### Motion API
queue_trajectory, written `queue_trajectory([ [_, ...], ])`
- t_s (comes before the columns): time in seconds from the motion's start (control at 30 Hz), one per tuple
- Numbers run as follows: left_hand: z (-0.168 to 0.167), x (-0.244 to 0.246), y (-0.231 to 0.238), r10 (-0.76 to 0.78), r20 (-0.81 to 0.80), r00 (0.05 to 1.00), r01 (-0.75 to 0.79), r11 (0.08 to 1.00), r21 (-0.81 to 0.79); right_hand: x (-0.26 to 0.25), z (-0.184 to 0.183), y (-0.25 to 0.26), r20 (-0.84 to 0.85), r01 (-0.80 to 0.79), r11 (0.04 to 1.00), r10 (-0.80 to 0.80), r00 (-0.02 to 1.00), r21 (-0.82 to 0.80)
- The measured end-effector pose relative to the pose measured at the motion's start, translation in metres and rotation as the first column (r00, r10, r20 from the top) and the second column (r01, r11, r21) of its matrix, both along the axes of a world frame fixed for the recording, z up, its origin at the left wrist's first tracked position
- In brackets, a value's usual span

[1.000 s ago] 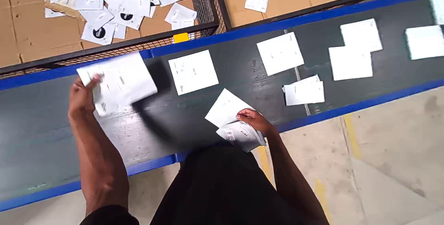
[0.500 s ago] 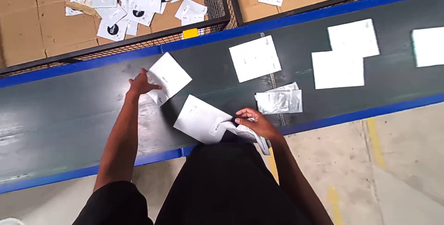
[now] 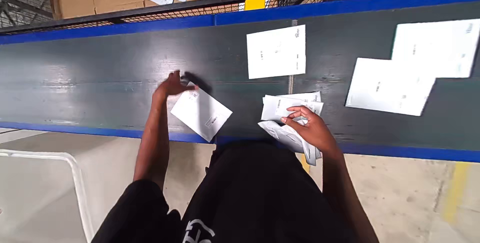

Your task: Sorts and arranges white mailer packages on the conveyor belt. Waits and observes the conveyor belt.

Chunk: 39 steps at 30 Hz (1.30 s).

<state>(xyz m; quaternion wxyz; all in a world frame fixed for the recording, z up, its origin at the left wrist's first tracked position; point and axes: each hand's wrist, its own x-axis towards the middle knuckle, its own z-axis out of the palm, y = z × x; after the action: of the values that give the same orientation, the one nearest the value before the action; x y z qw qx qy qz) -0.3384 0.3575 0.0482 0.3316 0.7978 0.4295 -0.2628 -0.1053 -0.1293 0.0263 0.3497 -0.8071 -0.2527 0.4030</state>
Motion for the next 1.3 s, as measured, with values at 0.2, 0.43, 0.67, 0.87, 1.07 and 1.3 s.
queue_trajectory([
  [0.2,-0.054,-0.108,-0.029,0.200,-0.055,0.978,-0.189,0.968,0.163,0.005,0.004,0.006,-0.002,-0.074,0.992,0.074,0.997,-0.103],
  [0.43,0.029,-0.088,0.028,0.144,0.317,0.938,-0.021,0.932,-0.361,0.000,0.017,0.033,-0.024,-0.184,0.982,0.185,0.982,0.034],
  [0.67,0.034,0.040,0.093,0.610,0.716,0.339,-0.529,0.753,-0.391,-0.003,0.022,0.043,0.007,-0.140,0.988,0.140,0.990,0.067],
  [0.87,-0.061,0.076,0.091,-0.226,0.240,0.944,0.174,0.960,0.220,-0.020,0.016,0.059,-0.008,-0.216,0.975,0.217,0.976,0.050],
  [1.07,-0.038,-0.028,0.123,0.141,0.198,0.970,-0.162,0.982,0.094,-0.027,0.017,0.070,-0.011,-0.280,0.955,0.282,0.959,0.092],
  [1.3,-0.020,-0.148,0.079,-0.167,0.092,0.982,0.173,0.983,-0.058,-0.016,0.025,0.070,-0.006,-0.248,0.964,0.249,0.968,0.095],
])
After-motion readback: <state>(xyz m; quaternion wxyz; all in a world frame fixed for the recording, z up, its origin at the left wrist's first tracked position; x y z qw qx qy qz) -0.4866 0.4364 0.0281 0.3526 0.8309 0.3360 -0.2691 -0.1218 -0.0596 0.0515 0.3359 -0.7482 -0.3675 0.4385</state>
